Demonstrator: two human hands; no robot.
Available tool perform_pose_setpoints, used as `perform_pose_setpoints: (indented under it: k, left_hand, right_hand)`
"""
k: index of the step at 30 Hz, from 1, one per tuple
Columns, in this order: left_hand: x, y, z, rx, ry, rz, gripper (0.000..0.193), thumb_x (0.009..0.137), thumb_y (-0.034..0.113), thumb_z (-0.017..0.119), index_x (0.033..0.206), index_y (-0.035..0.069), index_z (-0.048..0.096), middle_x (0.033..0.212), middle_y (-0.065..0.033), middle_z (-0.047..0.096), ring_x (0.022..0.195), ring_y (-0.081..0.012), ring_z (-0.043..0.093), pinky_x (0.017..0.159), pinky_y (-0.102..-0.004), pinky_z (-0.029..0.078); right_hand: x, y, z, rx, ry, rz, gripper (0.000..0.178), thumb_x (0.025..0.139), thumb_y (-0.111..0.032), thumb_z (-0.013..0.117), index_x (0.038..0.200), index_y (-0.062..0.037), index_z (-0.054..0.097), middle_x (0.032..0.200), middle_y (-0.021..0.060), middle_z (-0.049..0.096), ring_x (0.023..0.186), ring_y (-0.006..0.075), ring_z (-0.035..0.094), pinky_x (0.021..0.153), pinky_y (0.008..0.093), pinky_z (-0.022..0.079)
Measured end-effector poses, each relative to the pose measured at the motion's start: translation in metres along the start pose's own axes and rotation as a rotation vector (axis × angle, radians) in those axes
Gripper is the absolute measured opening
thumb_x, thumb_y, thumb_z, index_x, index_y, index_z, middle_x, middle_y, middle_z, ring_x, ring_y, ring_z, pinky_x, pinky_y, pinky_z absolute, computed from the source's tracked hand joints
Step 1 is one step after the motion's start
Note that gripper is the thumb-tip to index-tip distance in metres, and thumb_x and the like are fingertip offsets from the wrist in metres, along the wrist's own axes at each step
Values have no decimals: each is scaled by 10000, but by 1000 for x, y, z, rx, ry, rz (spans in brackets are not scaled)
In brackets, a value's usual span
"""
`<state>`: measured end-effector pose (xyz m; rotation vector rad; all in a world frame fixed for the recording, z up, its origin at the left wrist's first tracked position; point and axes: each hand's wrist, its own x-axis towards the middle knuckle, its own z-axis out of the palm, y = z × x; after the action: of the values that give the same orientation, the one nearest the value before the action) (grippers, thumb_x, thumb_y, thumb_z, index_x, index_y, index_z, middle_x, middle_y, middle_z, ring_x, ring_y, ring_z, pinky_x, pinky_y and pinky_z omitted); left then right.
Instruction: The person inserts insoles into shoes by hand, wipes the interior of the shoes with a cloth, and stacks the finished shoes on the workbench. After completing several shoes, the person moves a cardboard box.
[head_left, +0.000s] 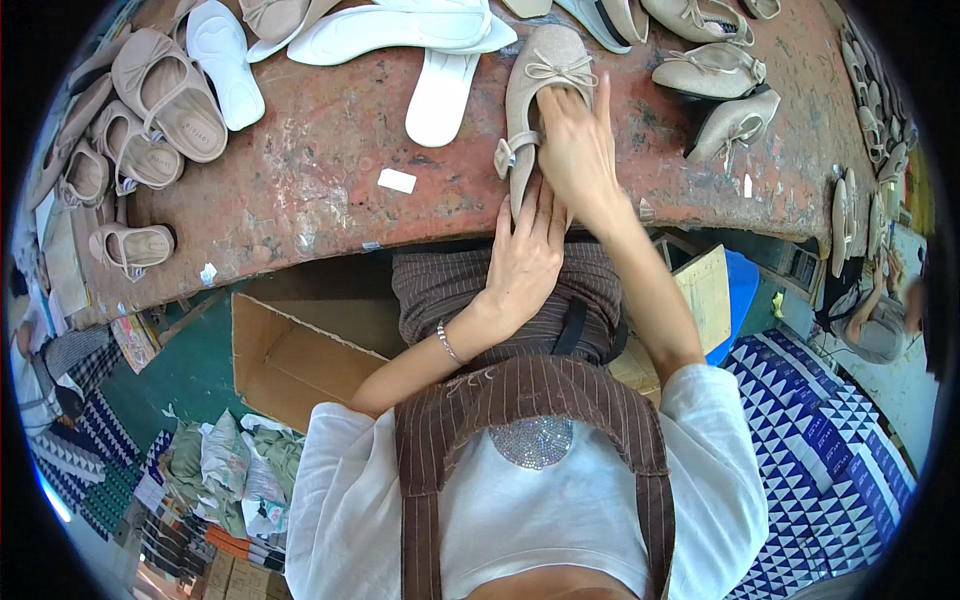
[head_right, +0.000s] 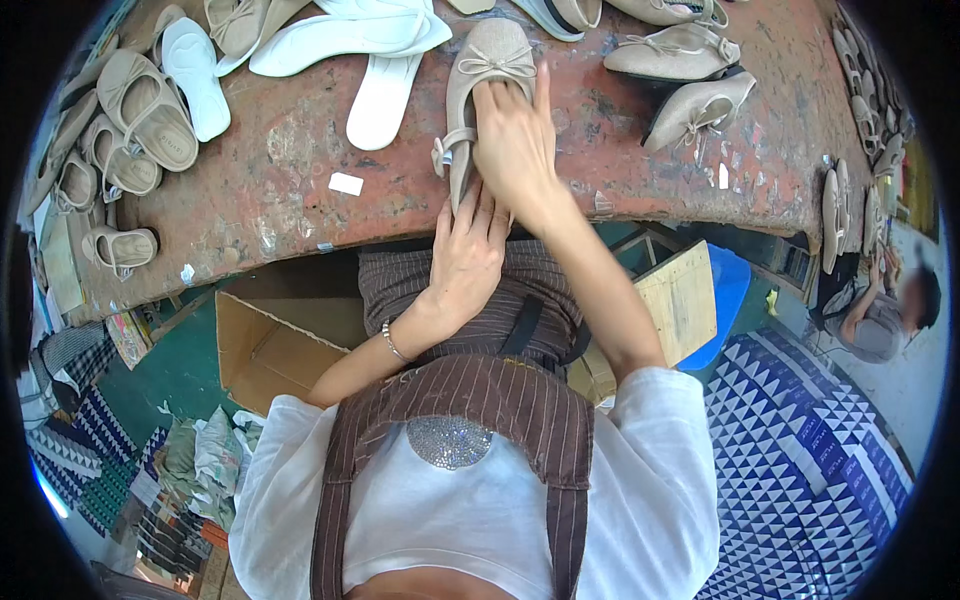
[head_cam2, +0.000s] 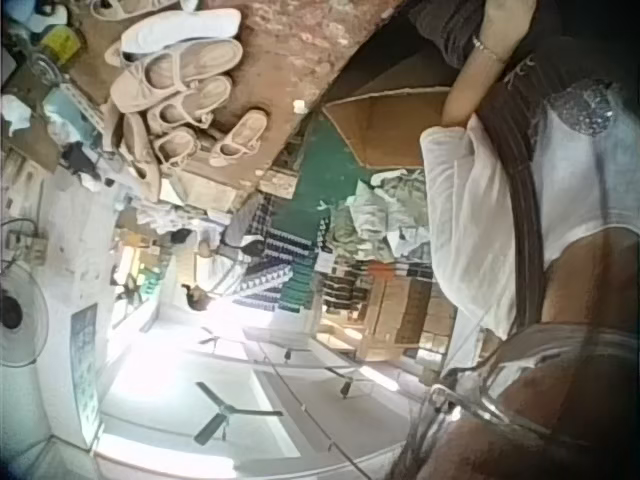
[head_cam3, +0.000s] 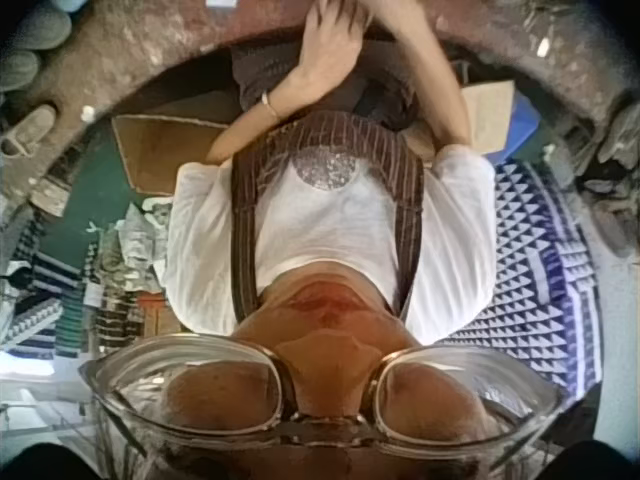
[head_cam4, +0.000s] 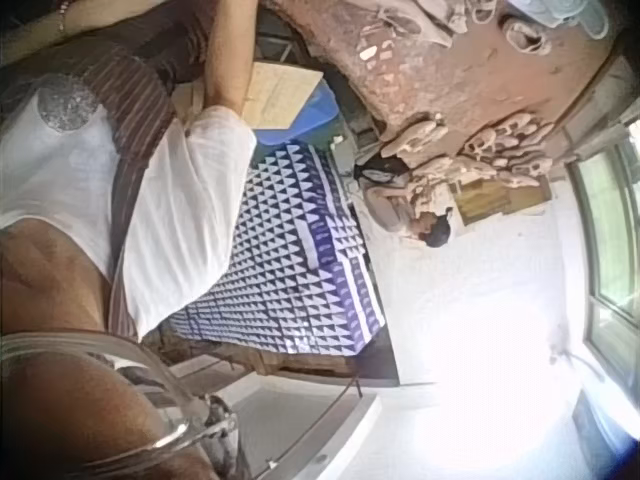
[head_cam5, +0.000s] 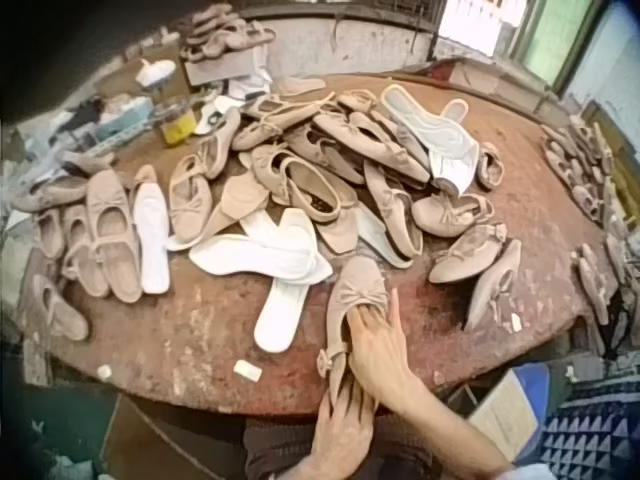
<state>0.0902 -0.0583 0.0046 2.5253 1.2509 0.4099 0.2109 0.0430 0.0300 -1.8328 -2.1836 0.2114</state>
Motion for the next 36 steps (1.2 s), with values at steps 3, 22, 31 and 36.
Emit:
perform_pose_setpoints:
  k: [3,22,31,36]
  left_hand:
    - [-3,-4,-2,25,58,-16,469,824,85,569,1248,-113,555,1298,-255,546,1332,-384,422,1060,-547,359]
    - [-79,-210,-284,-694,730,-409,280,968,208,597,1026,-54,678,979,-127,686,855,-205,637,745,-333,503]
    - [104,-300,-278,297,308,-312,416,970,238,597,1327,27,566,1319,-179,597,1203,-340,566,1006,-385,435]
    - [170,-347,-186,287,-55,-387,552,927,327,629,1394,67,493,1173,-207,666,1071,-414,628,949,-494,474]
  right_hand:
    - [9,-11,3,-109,-46,6,409,798,1,511,1201,59,548,1156,249,606,1119,372,601,1160,611,168]
    - [109,-32,-55,465,171,-169,338,832,-20,631,1162,-78,679,1111,135,676,1026,306,651,903,400,515]
    - [149,-65,2,-29,-59,-260,150,788,-62,604,918,-32,673,781,126,665,782,288,649,690,412,513]
    - [110,-14,-93,1345,-186,11,681,904,-27,579,1526,-53,303,870,47,526,740,123,493,674,283,400]
